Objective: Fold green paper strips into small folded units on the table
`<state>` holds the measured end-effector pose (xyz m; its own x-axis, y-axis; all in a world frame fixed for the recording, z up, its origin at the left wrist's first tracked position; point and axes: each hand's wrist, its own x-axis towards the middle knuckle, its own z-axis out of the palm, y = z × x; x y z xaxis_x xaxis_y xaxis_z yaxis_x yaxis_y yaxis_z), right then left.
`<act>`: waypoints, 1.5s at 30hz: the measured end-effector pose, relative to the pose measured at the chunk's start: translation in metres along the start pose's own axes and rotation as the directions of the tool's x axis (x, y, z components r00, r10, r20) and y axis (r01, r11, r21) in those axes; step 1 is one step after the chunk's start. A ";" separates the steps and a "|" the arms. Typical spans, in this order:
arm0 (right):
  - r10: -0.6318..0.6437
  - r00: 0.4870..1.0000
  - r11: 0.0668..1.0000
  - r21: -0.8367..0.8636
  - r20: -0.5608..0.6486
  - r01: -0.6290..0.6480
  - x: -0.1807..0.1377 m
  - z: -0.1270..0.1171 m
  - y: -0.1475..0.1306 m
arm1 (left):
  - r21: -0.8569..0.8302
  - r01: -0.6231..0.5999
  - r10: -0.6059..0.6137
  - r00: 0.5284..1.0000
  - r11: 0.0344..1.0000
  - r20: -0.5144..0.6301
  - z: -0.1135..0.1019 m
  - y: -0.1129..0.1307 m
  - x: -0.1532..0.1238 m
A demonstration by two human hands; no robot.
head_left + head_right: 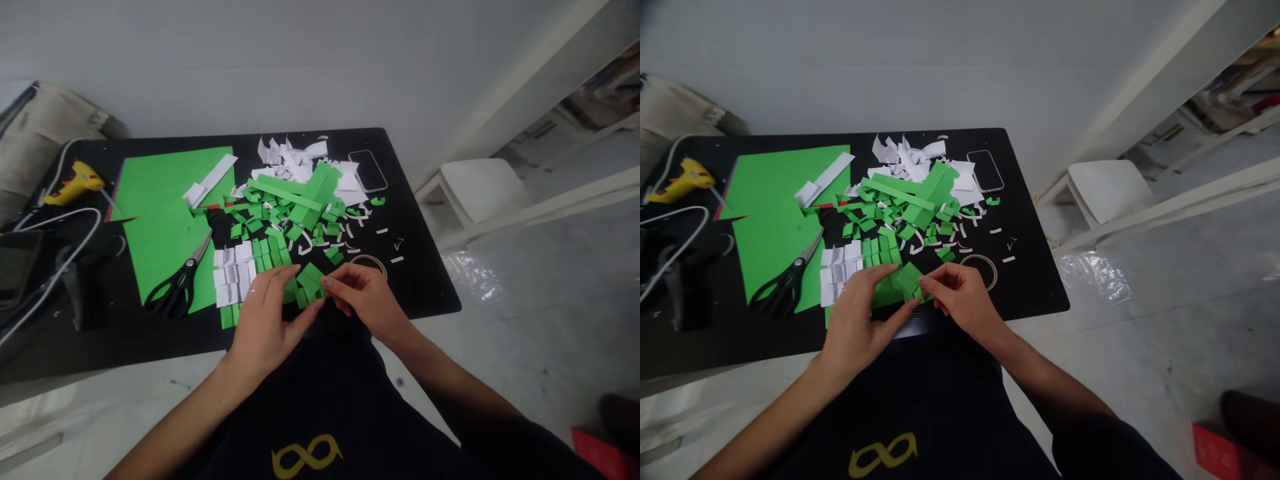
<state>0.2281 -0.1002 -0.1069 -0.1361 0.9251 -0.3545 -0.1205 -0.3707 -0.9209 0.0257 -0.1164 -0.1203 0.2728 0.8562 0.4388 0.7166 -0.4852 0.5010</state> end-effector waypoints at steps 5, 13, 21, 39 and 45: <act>0.001 1.000 1.000 -0.019 0.002 -0.001 -0.003 0.002 0.004 | -0.008 0.020 -0.020 0.999 1.000 -0.046 0.007 0.003 -0.002; -0.007 1.000 0.995 -0.095 0.030 0.010 -0.006 0.000 0.009 | -0.001 -0.045 0.044 0.997 0.999 -0.059 0.005 -0.001 -0.001; -0.232 0.970 0.851 -0.466 0.077 0.240 -0.017 0.002 0.009 | 0.050 -0.141 0.141 0.990 0.989 -0.009 -0.005 -0.009 -0.009; -0.257 0.920 0.349 -0.860 0.295 0.373 0.010 -0.024 0.037 | -0.222 0.119 -0.118 0.993 0.968 0.015 -0.009 -0.024 -0.026; -0.269 0.913 0.374 -0.840 0.307 0.392 0.008 -0.023 0.039 | -0.261 0.144 -0.136 0.989 0.955 0.050 -0.001 -0.017 -0.017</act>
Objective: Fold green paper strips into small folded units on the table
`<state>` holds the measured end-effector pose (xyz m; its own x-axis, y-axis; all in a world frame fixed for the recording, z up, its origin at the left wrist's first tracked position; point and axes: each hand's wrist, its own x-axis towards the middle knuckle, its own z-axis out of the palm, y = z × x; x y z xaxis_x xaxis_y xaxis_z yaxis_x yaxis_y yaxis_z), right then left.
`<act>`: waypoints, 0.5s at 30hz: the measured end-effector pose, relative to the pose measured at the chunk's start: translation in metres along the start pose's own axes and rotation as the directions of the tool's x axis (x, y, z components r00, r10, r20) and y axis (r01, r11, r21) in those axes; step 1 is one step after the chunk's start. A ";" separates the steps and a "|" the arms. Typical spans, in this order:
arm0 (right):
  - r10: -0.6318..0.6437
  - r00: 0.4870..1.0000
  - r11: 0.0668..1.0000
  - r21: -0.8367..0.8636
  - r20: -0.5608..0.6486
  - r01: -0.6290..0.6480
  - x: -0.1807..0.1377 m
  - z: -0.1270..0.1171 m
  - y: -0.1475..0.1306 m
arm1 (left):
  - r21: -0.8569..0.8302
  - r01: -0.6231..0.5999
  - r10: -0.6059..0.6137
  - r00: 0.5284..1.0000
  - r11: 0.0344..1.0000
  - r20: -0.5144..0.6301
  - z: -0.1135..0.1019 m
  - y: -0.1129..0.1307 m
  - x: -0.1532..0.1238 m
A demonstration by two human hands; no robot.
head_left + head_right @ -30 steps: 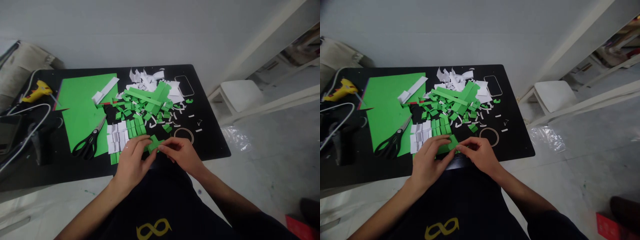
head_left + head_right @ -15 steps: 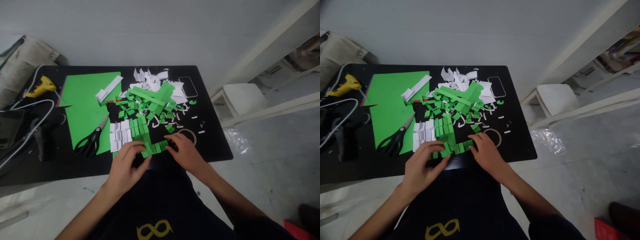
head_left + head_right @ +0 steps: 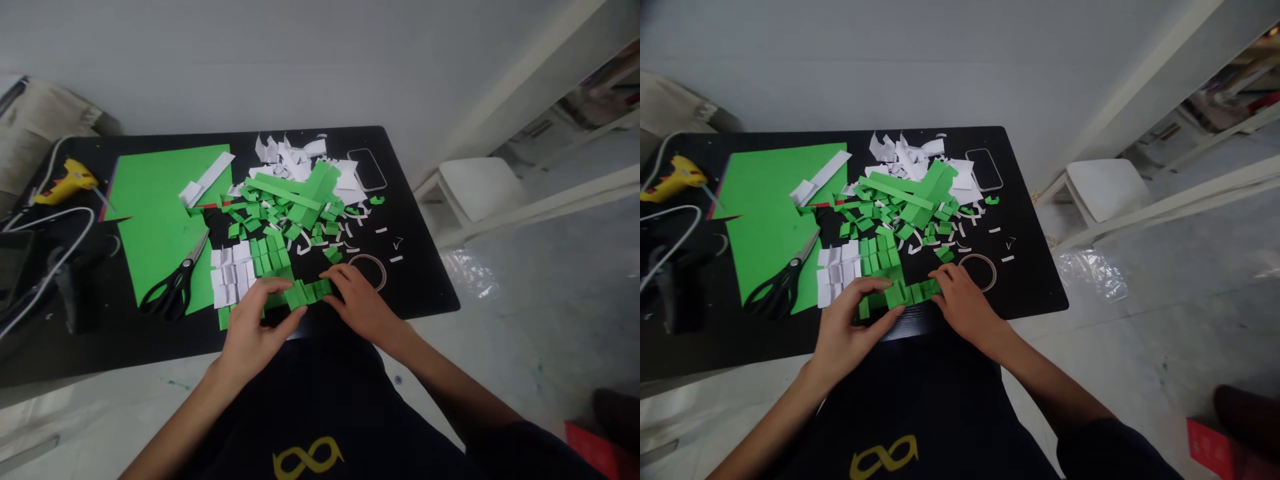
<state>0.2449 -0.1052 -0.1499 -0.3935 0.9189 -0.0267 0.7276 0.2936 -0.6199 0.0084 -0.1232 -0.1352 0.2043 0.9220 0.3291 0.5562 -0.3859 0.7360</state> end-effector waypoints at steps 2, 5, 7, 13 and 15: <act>-0.002 1.000 1.000 -0.007 0.007 0.002 0.001 0.000 0.000 | -0.018 0.006 -0.006 1.000 1.000 0.008 0.002 0.000 0.001; 0.028 0.999 0.999 -0.021 0.045 -0.028 0.003 -0.002 0.000 | -0.050 -0.001 0.003 1.000 0.999 0.026 0.005 -0.002 0.000; 0.054 0.996 0.998 -0.019 0.077 -0.053 0.005 -0.005 -0.002 | -0.082 0.007 -0.004 0.999 0.997 0.037 0.007 -0.003 0.000; 0.062 0.993 0.997 0.030 0.102 -0.065 0.007 -0.012 -0.010 | -0.283 0.128 -0.111 0.991 0.950 0.077 0.016 -0.001 -0.004; 0.086 0.990 0.987 0.127 0.109 -0.100 0.007 -0.013 -0.010 | -0.316 0.131 -0.113 0.991 0.939 0.076 0.019 0.000 -0.006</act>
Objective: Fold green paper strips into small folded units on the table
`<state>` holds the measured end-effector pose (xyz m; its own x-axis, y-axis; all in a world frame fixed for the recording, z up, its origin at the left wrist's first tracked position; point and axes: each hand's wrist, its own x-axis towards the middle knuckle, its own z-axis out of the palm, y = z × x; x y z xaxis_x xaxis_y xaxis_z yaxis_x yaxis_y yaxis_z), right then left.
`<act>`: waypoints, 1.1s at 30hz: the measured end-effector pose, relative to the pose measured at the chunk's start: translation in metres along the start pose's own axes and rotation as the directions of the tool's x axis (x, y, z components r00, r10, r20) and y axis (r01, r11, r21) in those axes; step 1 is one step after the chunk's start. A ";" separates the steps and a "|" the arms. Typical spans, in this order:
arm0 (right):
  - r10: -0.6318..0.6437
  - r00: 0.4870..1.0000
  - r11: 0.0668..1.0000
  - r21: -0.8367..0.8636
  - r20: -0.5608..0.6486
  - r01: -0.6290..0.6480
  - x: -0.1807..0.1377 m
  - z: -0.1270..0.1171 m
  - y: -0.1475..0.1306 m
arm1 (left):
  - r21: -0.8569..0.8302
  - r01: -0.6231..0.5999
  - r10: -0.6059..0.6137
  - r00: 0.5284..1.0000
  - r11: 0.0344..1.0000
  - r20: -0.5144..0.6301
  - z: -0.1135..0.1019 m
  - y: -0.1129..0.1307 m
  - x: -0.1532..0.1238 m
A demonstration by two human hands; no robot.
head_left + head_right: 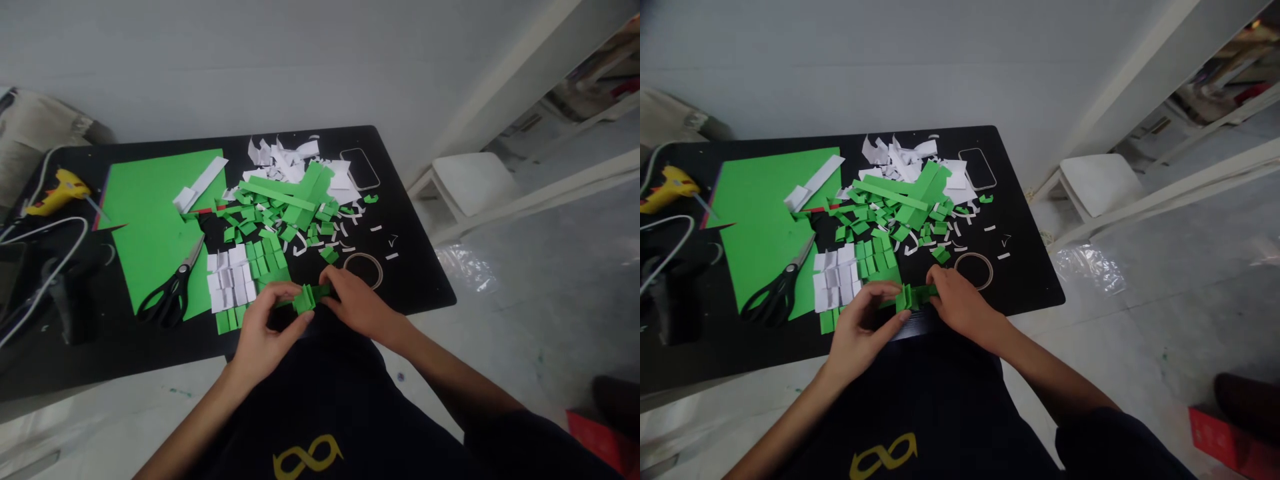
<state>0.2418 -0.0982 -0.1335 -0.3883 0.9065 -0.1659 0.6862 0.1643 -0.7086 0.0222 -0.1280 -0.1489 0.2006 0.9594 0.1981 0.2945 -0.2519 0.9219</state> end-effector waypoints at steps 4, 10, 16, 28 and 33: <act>0.100 0.995 0.926 0.368 -0.012 -0.088 0.000 -0.001 0.001 | 0.042 -0.070 0.071 0.997 0.997 -0.015 0.002 0.000 -0.003; 0.177 0.984 0.682 0.725 -0.032 -0.099 -0.004 -0.004 -0.008 | 0.231 -0.302 0.312 0.950 0.925 -0.004 -0.001 0.008 -0.001; 0.200 0.979 0.613 0.786 -0.046 -0.088 -0.010 -0.002 -0.019 | 0.327 -0.390 0.405 0.914 0.861 0.026 -0.005 0.013 0.001; 0.128 0.987 0.643 0.766 -0.095 -0.010 -0.016 -0.006 -0.030 | 0.361 -0.406 0.414 0.909 0.840 0.058 -0.008 0.018 0.006; 0.129 0.985 0.663 0.749 -0.114 0.000 -0.017 -0.006 -0.031 | 0.389 -0.414 0.425 0.903 0.823 0.062 -0.008 0.018 0.006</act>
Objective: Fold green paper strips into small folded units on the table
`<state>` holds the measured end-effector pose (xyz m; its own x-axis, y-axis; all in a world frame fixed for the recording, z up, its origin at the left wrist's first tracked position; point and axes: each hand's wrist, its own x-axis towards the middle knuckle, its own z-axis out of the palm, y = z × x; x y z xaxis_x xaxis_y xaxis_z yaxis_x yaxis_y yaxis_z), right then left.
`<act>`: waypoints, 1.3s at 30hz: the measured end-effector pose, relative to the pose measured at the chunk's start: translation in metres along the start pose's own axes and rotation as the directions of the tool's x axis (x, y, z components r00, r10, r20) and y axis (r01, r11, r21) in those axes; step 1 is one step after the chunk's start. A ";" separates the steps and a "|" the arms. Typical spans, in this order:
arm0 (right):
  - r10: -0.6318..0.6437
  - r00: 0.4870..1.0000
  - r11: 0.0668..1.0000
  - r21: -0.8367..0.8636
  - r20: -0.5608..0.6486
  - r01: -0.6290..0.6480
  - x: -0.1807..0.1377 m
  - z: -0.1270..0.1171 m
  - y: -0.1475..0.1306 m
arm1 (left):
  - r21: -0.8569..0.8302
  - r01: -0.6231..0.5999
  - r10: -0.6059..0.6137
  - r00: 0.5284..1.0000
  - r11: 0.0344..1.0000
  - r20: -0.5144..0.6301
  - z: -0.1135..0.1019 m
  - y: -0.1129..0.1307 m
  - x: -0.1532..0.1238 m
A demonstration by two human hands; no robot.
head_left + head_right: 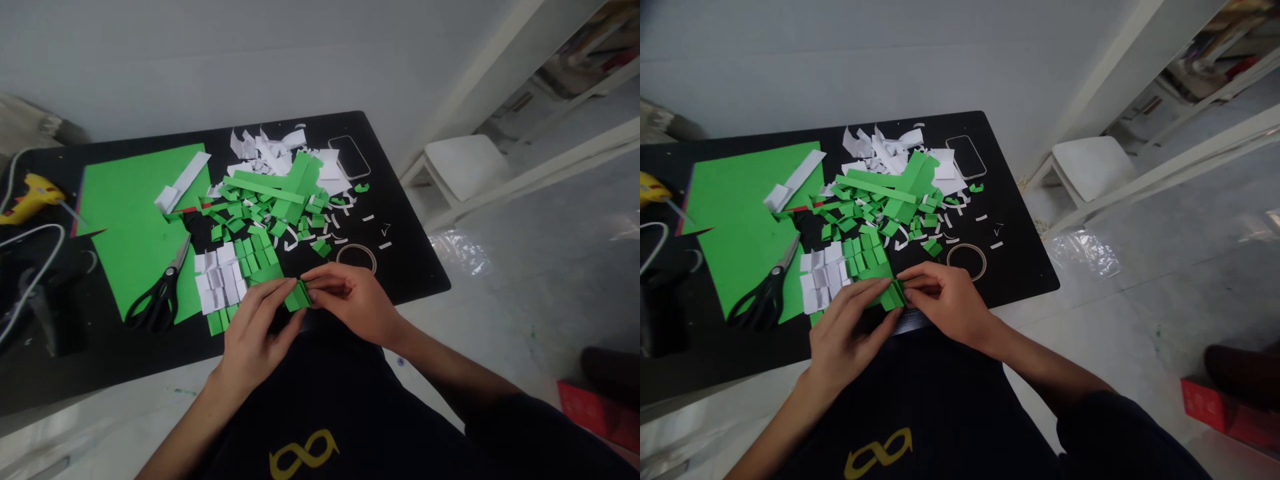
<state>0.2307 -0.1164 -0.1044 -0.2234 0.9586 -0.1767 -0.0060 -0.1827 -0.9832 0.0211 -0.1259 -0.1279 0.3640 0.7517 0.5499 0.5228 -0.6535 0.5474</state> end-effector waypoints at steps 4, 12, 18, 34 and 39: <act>-0.014 1.000 1.000 0.005 -0.002 0.014 0.000 0.001 0.000 | 0.011 -0.002 0.002 1.000 1.000 0.003 0.000 0.000 0.000; -0.022 1.000 0.999 -0.029 0.001 0.022 -0.001 0.001 -0.002 | 0.011 0.005 -0.005 1.000 1.000 0.007 0.001 -0.001 -0.002; -0.034 0.999 0.999 -0.025 0.003 0.035 -0.002 0.002 -0.003 | 0.026 0.009 -0.010 1.000 1.000 0.013 0.002 -0.003 -0.003; -0.019 1.000 1.000 -0.018 0.004 0.019 -0.002 0.003 -0.003 | 0.024 0.020 -0.020 1.000 1.000 0.021 0.003 -0.003 -0.004; -0.021 1.000 0.999 -0.027 0.001 0.021 -0.002 0.003 -0.004 | 0.020 0.017 -0.018 1.000 1.000 0.017 0.002 -0.003 -0.004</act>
<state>0.2279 -0.1187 -0.0996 -0.2238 0.9621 -0.1561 0.0159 -0.1565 -0.9875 0.0201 -0.1266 -0.1331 0.3677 0.7646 0.5293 0.5444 -0.6384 0.5441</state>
